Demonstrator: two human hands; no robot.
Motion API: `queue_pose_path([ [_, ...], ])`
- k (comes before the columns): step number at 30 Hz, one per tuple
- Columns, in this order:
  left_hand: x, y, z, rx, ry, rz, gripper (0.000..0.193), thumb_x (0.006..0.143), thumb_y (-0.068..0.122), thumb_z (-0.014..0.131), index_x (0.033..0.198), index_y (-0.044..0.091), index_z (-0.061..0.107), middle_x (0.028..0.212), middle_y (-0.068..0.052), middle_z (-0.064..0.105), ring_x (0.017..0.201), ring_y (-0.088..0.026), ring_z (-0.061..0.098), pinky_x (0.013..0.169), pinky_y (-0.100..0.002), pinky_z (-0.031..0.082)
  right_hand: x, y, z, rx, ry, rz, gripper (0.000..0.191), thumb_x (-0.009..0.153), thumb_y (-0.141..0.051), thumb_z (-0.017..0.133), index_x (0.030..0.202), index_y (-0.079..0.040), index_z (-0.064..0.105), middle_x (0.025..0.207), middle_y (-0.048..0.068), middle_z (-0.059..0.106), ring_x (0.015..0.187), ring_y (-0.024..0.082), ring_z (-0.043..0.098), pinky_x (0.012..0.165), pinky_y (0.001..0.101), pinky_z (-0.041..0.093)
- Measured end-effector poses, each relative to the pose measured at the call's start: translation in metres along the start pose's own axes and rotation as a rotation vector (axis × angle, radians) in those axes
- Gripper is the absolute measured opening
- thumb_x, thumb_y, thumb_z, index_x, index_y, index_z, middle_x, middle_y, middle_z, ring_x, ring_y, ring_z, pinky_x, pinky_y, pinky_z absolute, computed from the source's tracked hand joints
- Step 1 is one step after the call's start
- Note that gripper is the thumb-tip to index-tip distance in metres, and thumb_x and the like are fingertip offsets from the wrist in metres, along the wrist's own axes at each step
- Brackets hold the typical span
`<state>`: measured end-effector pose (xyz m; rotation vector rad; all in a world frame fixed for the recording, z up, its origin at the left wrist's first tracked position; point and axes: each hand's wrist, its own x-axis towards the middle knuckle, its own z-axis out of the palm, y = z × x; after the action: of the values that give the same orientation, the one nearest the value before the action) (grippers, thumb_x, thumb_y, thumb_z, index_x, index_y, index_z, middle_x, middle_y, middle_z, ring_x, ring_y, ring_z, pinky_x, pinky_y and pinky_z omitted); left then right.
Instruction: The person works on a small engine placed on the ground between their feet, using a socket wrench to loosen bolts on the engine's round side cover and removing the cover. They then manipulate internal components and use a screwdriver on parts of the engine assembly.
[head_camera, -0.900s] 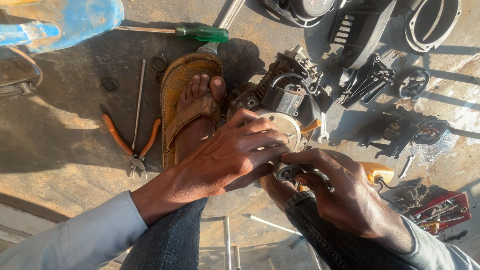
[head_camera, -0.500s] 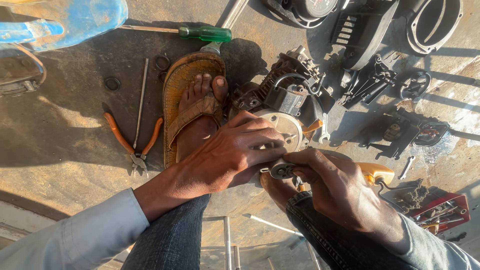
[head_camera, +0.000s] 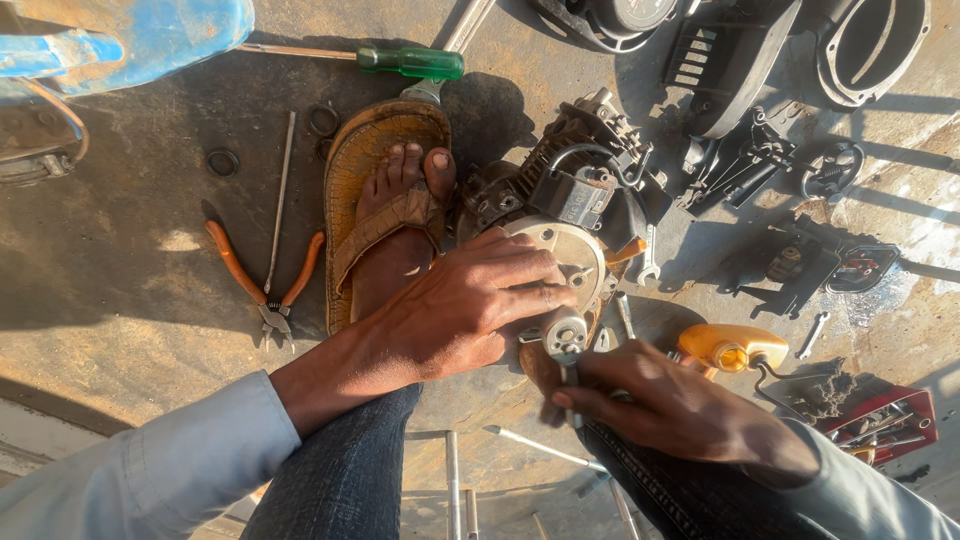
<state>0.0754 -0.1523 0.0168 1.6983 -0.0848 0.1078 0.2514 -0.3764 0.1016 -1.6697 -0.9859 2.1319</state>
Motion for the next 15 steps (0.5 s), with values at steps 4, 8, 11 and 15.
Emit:
queue_pose_path([
  [4,-0.018,-0.003,-0.034,-0.069,0.033,0.017,0.063,0.062,-0.005,0.074,0.125,-0.004,0.068,0.123,-0.016,0.064,0.123,-0.035,0.058,0.109,-0.044,0.046,0.038,-0.023,0.014,-0.447,0.204,-0.607,0.040,0.098,-0.013,0.066,0.137,-0.005,0.064,0.123,0.012,0.061,0.099,0.023,0.072,0.080,0.0340,0.058],
  [8,-0.002,0.014,-0.015,-0.045,0.066,0.010,0.058,0.066,-0.001,0.073,0.124,0.001,0.070,0.121,-0.012,0.065,0.122,-0.033,0.060,0.108,-0.042,0.048,0.015,-0.068,-0.027,-0.070,0.409,-0.664,0.043,0.099,-0.009,0.073,0.126,-0.003,0.041,0.129,0.015,0.064,0.107,0.023,0.079,0.083,0.0265,0.065],
  [11,0.021,0.023,0.020,-0.088,0.020,0.017,0.050,0.074,0.008,0.080,0.122,0.000,0.070,0.115,-0.011,0.064,0.114,-0.031,0.060,0.103,-0.044,0.048,-0.036,-0.063,-0.064,-0.563,0.613,0.034,0.023,0.084,-0.017,0.077,0.105,-0.009,0.075,0.096,0.008,0.078,0.085,0.018,0.074,0.075,0.0343,0.058],
  [15,0.025,0.027,0.037,-0.023,0.040,0.029,0.050,0.076,0.008,0.078,0.125,0.002,0.069,0.115,-0.011,0.064,0.113,-0.030,0.061,0.100,-0.042,0.051,-0.061,-0.004,-0.045,-0.774,0.519,-0.146,0.022,0.086,-0.020,0.073,0.104,-0.009,0.076,0.098,0.008,0.078,0.091,0.023,0.071,0.082,0.0416,0.054],
])
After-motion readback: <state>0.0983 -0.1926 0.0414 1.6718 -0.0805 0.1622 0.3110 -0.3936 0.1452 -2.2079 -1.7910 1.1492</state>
